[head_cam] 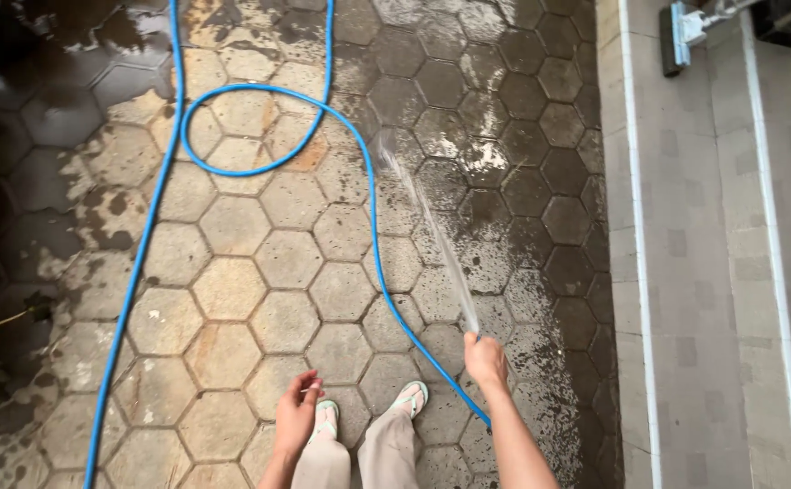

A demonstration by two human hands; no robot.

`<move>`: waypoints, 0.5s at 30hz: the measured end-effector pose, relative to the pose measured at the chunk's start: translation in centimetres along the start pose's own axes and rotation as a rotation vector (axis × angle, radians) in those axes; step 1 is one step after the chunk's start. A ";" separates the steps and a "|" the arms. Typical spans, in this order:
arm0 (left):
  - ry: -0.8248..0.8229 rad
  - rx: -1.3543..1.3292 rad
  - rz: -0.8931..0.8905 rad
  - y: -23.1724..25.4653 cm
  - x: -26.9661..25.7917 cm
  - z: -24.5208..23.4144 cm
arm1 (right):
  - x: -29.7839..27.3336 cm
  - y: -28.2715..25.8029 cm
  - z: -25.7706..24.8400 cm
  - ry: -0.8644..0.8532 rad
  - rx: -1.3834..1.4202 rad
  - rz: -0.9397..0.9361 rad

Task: The person waters potted plants with a blue hose and then sprays water across the hexagonal paving stones of a patio. They move the hose around to wet different areas of the ground and the base of a wall.

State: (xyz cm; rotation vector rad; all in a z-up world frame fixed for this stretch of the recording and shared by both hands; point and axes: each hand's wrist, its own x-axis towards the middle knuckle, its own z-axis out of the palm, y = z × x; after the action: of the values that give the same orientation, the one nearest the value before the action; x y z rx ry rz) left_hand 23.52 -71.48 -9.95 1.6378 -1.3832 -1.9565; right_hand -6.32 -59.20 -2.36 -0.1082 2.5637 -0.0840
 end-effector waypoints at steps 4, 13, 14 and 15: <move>0.092 -0.040 0.045 -0.2 0.9 -4.1 | 2.4 -2.5 0.6 0.111 0.039 -0.101; 0.307 -0.170 0.055 -2.4 5.6 -10.9 | 5.4 -12.4 5.5 0.100 0.210 -0.302; 0.316 -0.174 0.036 -2.0 5.8 -11.6 | 4.5 -13.5 6.1 0.087 0.193 -0.303; 0.333 -0.144 0.024 -1.3 6.8 -12.4 | 4.0 -15.5 6.5 -0.011 0.362 -0.294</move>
State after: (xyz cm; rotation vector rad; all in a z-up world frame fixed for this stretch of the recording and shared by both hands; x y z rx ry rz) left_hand 32.32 -81.68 -14.34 1.7689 -1.1043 -1.6336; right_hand -5.15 -75.23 -8.67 -0.3436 2.4593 -0.6520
